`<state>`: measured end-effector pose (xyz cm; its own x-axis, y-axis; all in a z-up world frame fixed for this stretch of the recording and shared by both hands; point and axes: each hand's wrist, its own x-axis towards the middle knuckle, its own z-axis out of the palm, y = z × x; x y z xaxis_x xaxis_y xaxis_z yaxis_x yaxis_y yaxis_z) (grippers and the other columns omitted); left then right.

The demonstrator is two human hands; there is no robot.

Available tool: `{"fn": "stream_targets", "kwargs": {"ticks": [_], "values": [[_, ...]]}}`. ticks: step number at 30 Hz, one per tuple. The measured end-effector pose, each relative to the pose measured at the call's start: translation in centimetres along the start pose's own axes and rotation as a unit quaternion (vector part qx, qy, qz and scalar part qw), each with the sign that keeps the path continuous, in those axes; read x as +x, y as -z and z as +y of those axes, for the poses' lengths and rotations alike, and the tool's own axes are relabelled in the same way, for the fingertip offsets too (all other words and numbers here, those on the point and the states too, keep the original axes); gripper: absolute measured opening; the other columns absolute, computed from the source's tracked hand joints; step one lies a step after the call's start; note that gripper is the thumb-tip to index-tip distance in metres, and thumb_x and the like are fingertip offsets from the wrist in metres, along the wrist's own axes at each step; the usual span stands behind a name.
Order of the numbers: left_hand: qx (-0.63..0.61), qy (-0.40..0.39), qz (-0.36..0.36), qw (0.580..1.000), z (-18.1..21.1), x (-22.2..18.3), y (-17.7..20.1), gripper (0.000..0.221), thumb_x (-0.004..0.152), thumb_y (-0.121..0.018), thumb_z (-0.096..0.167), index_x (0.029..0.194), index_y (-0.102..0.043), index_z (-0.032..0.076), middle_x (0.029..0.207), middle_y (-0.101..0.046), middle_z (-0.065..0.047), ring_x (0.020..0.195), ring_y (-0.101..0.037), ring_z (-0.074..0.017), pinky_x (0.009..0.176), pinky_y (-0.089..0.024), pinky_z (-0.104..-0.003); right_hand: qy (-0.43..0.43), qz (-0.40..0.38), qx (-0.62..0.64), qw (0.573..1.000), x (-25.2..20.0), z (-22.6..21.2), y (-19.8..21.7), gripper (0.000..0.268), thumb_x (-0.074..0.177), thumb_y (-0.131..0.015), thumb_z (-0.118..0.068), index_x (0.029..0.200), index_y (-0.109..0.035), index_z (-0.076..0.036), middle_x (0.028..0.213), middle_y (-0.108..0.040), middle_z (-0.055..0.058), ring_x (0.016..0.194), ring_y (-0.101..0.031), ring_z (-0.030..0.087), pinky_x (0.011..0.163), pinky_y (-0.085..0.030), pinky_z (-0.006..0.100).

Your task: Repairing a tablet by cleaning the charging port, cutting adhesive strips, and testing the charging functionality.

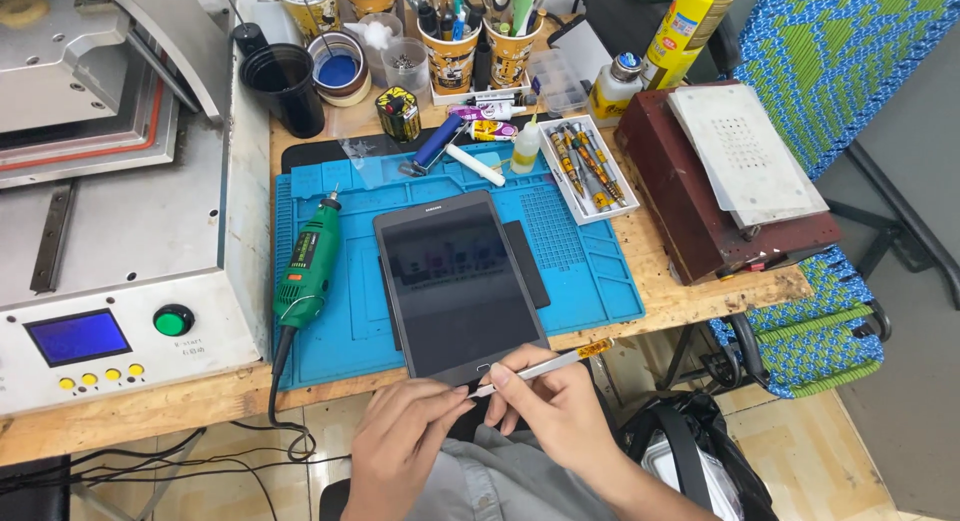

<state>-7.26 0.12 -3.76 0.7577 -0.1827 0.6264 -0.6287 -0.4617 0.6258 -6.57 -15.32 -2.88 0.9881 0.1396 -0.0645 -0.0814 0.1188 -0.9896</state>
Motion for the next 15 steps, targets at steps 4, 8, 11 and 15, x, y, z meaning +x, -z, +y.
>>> {"fn": "stream_targets", "kwargs": {"ticks": [4, 8, 11, 15], "values": [[0.020, 0.068, -0.004, 0.998, -0.3, -1.7, -0.1, 0.007, 0.072, -0.061, 0.014, 0.077, -0.059, 0.010, 0.076, -0.063, 0.002, 0.070, -0.059, -0.0118, 0.061, -0.040, -0.023, -0.036, -0.033, -0.021, 0.999, 0.9, -0.9, 1.7, 0.021, 0.080, -0.051, -0.017, 0.070, -0.055, 0.001, 0.050, -0.059, 0.012, 0.043, -0.057, 0.014, 0.039, -0.048, 0.021], [0.009, 0.227, -0.107, 0.968, -1.2, -5.2, 1.7, 0.008, 0.071, -0.061, 0.022, 0.070, -0.059, 0.015, 0.068, -0.065, 0.006, 0.063, -0.060, -0.0082, 0.059, -0.043, -0.022, 0.042, 0.163, -0.258, 0.951, 4.3, -3.7, 6.2, 0.036, 0.089, -0.040, -0.024, 0.056, -0.046, -0.008, 0.042, -0.042, 0.002, 0.033, -0.044, 0.010, 0.033, -0.032, 0.020], [0.016, 0.370, -0.221, 0.902, -1.6, -6.8, 4.6, 0.012, 0.074, -0.058, 0.030, 0.071, -0.058, 0.018, 0.069, -0.064, 0.008, 0.065, -0.061, -0.0069, 0.060, -0.043, -0.021, 0.016, 0.190, -0.454, 0.870, 8.6, -5.7, 10.0, 0.049, 0.095, -0.041, -0.032, 0.053, -0.037, -0.007, 0.044, -0.035, 0.006, 0.042, -0.034, 0.015, 0.042, -0.026, 0.031], [0.095, 0.512, -0.241, 0.819, -1.8, -10.4, 8.2, 0.019, 0.075, -0.052, 0.037, 0.070, -0.058, 0.019, 0.065, -0.070, 0.010, 0.063, -0.063, -0.0081, 0.060, -0.044, -0.021, -0.024, 0.099, -0.681, 0.725, 13.9, -4.5, 13.8, 0.056, 0.102, -0.047, -0.039, 0.065, -0.055, 0.003, 0.061, -0.055, 0.022, 0.052, -0.048, 0.033, 0.047, -0.034, 0.046]]}}
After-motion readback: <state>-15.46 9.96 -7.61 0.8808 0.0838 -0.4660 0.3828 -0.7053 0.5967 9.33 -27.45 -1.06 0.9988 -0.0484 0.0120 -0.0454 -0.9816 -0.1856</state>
